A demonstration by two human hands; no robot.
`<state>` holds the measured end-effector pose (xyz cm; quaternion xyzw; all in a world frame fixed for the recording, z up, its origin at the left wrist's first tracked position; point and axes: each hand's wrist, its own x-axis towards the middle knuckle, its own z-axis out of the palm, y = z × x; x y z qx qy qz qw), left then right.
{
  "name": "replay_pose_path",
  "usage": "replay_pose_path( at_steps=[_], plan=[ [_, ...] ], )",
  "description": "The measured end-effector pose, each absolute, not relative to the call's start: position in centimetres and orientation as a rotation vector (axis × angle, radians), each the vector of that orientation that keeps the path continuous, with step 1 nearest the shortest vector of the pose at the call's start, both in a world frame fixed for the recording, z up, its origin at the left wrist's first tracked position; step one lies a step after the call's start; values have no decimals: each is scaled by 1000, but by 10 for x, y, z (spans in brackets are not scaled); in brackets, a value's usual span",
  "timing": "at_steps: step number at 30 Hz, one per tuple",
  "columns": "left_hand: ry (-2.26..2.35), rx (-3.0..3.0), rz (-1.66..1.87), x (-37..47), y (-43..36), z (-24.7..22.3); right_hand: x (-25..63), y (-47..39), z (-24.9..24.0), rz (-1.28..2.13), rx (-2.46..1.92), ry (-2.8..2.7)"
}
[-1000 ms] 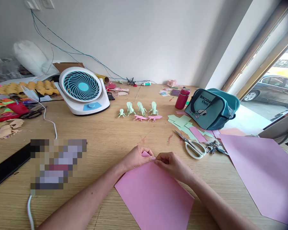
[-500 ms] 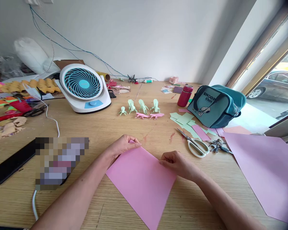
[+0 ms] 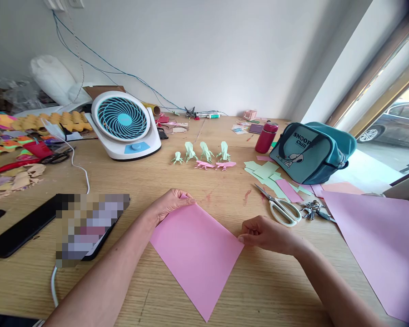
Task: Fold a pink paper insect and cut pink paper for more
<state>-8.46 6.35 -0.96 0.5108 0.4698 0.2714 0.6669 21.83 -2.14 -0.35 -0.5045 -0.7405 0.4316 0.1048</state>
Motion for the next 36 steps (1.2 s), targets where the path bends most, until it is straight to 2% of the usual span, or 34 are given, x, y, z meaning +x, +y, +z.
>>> replay_pose_path(
  at_steps=[11,18,25,36],
  plan=[
    [976,1119,627,-67,55,-15,184,-29,-11,1035,-1512,-2098],
    [1023,1017,917,-80,73,-20,199,-22,-9,1049,-1521,-1996],
    [946,916,1098,-72,73,-22,208,-13,-11,991,-1482,-1641],
    [657,670,1115,-54,60,-17,202,-12,-14,1064,-1244,-1076]
  ],
)
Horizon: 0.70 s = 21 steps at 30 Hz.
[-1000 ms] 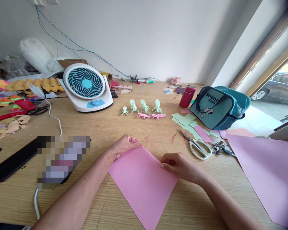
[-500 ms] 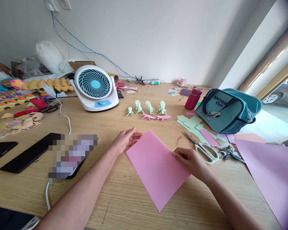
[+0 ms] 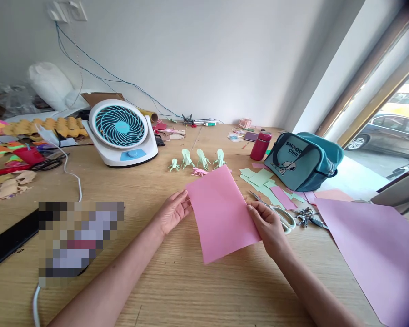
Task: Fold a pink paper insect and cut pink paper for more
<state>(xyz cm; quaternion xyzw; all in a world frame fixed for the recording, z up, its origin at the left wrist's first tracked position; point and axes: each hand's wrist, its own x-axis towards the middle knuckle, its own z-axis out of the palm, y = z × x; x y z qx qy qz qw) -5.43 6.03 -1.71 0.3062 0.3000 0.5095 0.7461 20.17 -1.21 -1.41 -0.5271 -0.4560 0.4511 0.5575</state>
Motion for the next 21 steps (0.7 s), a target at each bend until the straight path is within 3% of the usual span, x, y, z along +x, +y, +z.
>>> replay_pose_path(
  at_steps=[9,12,15,21],
  plan=[
    [716,493,951,-24,34,-27,187,-17,-16,1027,-1215,-1277],
    [759,490,1034,-30,38,-27,214,-11,-8,541,-1477,-1702],
    [768,480,1083,-39,45,-25,250,-4,-5,-93,-2071,-1919],
    [793,375,1149,-48,53,-21,290,3,-21,-118,-2300,-1958]
  ],
)
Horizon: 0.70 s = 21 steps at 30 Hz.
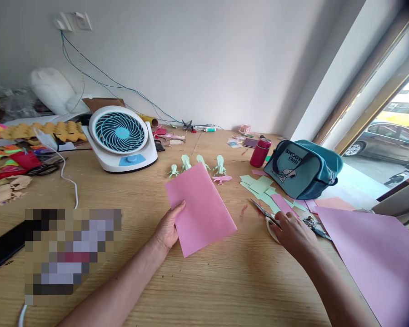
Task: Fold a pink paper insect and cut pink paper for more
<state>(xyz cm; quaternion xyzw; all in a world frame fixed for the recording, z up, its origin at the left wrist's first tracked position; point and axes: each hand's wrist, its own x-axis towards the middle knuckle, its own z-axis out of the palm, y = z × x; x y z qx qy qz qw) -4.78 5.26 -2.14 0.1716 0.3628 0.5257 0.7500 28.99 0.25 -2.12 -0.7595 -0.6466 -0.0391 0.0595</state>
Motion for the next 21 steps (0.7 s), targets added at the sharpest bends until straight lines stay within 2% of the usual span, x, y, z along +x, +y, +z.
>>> replay_pose_path(
  at_steps=[10,12,16,21],
  plan=[
    [813,255,1279,-58,61,-17,277,6,-19,76,-2240,-1948],
    [801,240,1295,-62,63,-17,262,2,-9,295,-2040,-1956],
    [768,231,1311,-68,66,-15,235,-10,10,1119,-1370,-1725],
    [755,220,1333,-69,66,-13,220,-24,2,1615,-833,-1619]
  ],
)
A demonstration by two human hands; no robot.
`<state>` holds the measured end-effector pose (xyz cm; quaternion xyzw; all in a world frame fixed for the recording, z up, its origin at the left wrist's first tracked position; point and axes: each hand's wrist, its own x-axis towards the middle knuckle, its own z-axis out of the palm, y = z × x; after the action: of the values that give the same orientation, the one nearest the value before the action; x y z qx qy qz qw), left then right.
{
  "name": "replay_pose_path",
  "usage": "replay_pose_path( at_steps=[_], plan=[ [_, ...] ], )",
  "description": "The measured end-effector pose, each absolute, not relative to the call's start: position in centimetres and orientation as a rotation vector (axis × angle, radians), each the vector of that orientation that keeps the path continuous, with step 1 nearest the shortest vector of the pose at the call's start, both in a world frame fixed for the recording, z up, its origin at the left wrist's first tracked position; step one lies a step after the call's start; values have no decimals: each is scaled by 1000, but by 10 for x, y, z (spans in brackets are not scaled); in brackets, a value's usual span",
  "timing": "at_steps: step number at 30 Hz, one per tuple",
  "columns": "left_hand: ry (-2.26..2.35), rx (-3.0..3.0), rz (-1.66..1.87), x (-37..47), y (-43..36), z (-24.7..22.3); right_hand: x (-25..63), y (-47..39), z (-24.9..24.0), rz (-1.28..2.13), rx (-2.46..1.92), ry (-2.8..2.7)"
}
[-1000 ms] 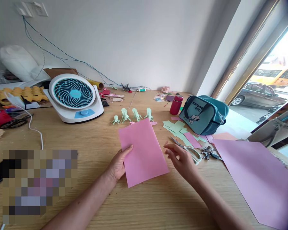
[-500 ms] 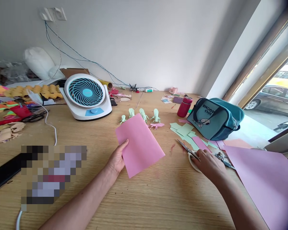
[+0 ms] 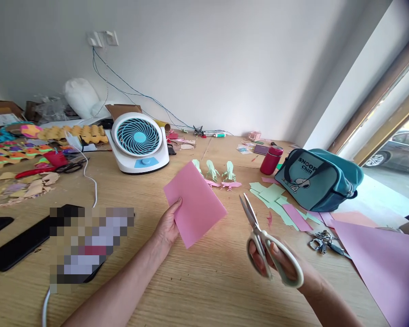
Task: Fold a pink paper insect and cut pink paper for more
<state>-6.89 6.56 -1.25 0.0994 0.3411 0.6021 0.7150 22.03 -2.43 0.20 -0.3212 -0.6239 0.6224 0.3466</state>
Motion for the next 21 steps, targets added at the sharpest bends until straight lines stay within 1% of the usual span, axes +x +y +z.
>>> replay_pose_path(
  at_steps=[3,6,11,21],
  plan=[
    [762,218,1334,-69,66,-12,219,-28,-9,1781,-706,-1573],
    [765,219,1345,-70,67,-13,220,-30,-11,1870,-725,-1578],
    [758,222,1369,-73,69,-14,223,-30,-6,1879,-821,-1647],
    [753,234,1376,-75,69,-15,222,-27,-10,1880,-779,-1644]
  ],
)
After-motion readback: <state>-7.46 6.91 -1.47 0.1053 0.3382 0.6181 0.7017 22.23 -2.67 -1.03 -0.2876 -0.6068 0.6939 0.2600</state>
